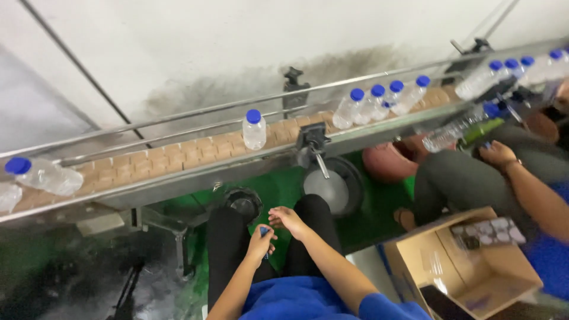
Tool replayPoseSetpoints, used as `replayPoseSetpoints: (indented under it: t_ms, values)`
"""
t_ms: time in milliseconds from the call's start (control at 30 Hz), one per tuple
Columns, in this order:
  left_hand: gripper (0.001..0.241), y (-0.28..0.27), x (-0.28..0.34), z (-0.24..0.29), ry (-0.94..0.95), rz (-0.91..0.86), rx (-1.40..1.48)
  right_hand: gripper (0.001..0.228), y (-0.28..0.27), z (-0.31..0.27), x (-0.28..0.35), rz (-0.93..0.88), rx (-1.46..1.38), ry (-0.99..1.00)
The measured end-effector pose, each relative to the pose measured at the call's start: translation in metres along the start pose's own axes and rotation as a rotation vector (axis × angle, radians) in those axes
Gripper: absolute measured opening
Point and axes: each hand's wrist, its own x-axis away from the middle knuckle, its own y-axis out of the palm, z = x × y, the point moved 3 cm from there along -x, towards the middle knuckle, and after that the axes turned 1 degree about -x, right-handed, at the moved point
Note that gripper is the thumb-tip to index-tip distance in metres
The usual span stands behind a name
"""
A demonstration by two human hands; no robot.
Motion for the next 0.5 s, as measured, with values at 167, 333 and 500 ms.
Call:
replayPoseSetpoints:
  t_ms: [167, 333, 500]
  values:
    - [0.005, -0.003, 0.01, 0.012, -0.001, -0.006, 0.014, 0.026, -0.002, 0.002, -0.003, 0.004, 0.022, -0.035]
    - [0.05, -0.004, 0.028, 0.027, -0.057, 0.042, 0.079, 0.021, 0.004, -0.007, 0.007, -0.025, 0.11, -0.042]
    - [0.052, -0.005, 0.019, 0.017, -0.054, 0.041, 0.111, 0.021, 0.003, 0.0, 0.001, -0.029, 0.138, -0.056]
